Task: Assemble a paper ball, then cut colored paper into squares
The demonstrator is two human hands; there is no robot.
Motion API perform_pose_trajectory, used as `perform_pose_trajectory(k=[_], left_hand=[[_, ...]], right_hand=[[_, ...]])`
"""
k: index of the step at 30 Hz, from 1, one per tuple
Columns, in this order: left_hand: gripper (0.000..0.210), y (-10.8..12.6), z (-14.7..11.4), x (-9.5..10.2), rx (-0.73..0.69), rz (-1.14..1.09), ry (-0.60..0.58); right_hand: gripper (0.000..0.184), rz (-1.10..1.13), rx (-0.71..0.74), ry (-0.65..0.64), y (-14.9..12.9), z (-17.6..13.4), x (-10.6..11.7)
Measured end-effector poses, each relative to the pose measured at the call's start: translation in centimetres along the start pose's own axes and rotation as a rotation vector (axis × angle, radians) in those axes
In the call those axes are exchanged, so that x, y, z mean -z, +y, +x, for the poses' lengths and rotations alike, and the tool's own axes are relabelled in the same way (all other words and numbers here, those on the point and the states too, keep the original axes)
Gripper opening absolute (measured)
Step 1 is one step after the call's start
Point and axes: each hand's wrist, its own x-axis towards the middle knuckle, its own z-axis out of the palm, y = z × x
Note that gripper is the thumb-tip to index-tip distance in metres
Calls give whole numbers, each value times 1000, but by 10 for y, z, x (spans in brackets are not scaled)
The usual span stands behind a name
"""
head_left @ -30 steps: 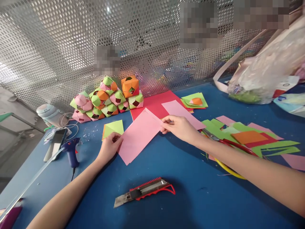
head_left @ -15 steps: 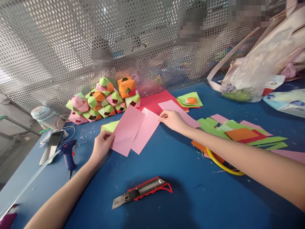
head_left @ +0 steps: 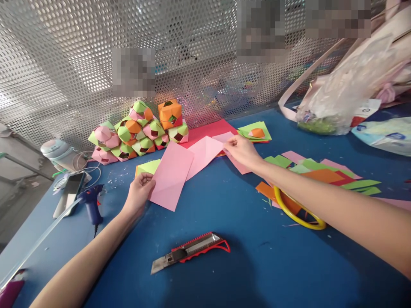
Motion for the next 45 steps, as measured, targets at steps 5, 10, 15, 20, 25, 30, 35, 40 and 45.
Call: perform_pose_trajectory(k=[5, 10, 15, 20, 25, 30, 35, 40, 45], left_hand=[[37, 6, -7, -6, 45, -80, -34], [41, 10, -17, -14, 89, -160, -94], [44, 5, -33, -26, 121, -237, -165], [45, 0, -43, -35, 105, -249, -205], [51, -2, -34, -31, 33, -229, -187], [44, -11, -19, -29, -65, -105, -197], [32, -19, -13, -28, -153, 5, -185], [26, -18, -22, -27, -236, 134, -185], [29, -19, -25, -29, -253, 197, -145]], right_hand=[[12, 84, 94, -11, -28, -35, 8], [13, 225, 88, -362, -53, -94, -4], [30, 382, 44, -485, -59, -115, -23], [23, 403, 145, -464, -55, -102, -34], [20, 339, 274, -454, -49, -92, -35], [13, 268, 356, -374, -43, -96, -40], [13, 209, 425, -231, -43, -102, -39], [20, 224, 518, -140, -46, -107, -32], [9, 227, 740, -107, -51, -117, -25]])
